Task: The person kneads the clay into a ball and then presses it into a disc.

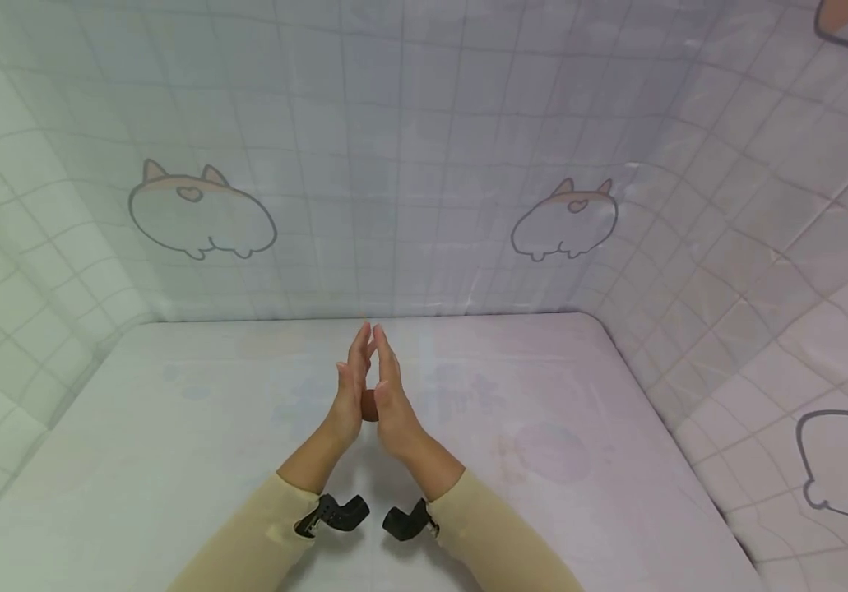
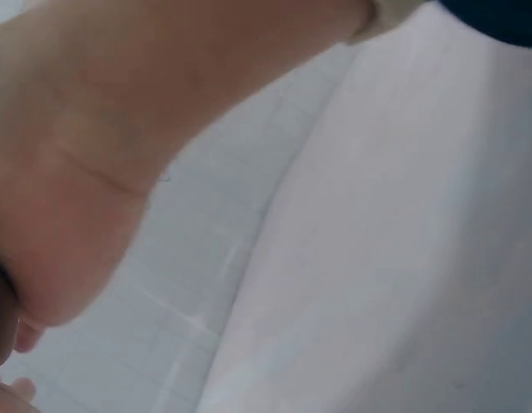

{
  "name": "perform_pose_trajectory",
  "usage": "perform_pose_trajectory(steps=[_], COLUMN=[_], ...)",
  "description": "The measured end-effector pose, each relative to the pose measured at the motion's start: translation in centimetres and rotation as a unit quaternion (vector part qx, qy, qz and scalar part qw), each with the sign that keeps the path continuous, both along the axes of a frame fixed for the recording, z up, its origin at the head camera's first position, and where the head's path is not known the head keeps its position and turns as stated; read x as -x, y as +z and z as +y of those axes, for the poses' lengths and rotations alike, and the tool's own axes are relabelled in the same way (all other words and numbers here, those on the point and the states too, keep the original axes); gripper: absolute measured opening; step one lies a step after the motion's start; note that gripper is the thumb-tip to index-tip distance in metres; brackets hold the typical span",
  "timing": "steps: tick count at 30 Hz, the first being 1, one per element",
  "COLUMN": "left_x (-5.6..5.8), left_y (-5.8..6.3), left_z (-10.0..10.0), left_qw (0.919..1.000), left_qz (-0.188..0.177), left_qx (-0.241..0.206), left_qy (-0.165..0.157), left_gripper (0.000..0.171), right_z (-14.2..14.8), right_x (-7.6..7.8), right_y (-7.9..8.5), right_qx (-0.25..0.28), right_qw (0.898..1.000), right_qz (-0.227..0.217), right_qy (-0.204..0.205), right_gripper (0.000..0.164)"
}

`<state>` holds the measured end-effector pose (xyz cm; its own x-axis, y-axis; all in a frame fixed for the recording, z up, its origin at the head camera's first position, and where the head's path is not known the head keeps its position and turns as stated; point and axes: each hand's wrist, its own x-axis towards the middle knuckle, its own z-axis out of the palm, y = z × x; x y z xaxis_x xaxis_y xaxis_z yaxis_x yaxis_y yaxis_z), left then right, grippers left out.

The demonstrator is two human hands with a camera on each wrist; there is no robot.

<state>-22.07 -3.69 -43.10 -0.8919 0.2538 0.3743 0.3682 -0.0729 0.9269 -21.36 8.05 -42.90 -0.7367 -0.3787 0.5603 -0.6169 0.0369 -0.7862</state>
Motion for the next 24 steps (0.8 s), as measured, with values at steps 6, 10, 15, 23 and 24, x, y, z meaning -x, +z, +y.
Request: perform_pose_trajectory(steps=[6, 10, 15, 23, 24], left_x=[-0.5, -1.2, -1.9, -2.3, -2.3], left_y=[-1.2, -1.4, -1.5, -1.3, -1.3], left_z=[0.4, 0.5, 0.8, 1.1, 1.1], left_qw=[0.9981, 0.9968, 0.9962, 0.9941, 0.9938], left_qz=[-0.027, -0.03, -0.039, 0.001, 0.009], left_qx=[0.05, 0.062, 0.044, -0.047, -0.056], left_qy=[-0.021, -0.04, -0.065, -0.098, -0.096], left_gripper=[0.086, 0.083, 0.086, 0.093, 0.092], right_z=[0.4, 0.6, 1.0, 1.2, 1.2], right_x=[0.2, 0.6, 1.0, 1.5, 1.4], right_y=[0.4, 0.5, 0.5, -0.1, -0.3], right_qx=[0.024, 0.031, 0.036, 0.024, 0.024], right_qw=[0.998, 0.997, 0.996, 0.993, 0.992], right_qz=[-0.013, -0.032, -0.059, -0.104, -0.118], right_qy=[-0.05, -0.065, -0.064, -0.045, -0.037], right_gripper=[0.091, 0.093, 0.092, 0.095, 0.095])
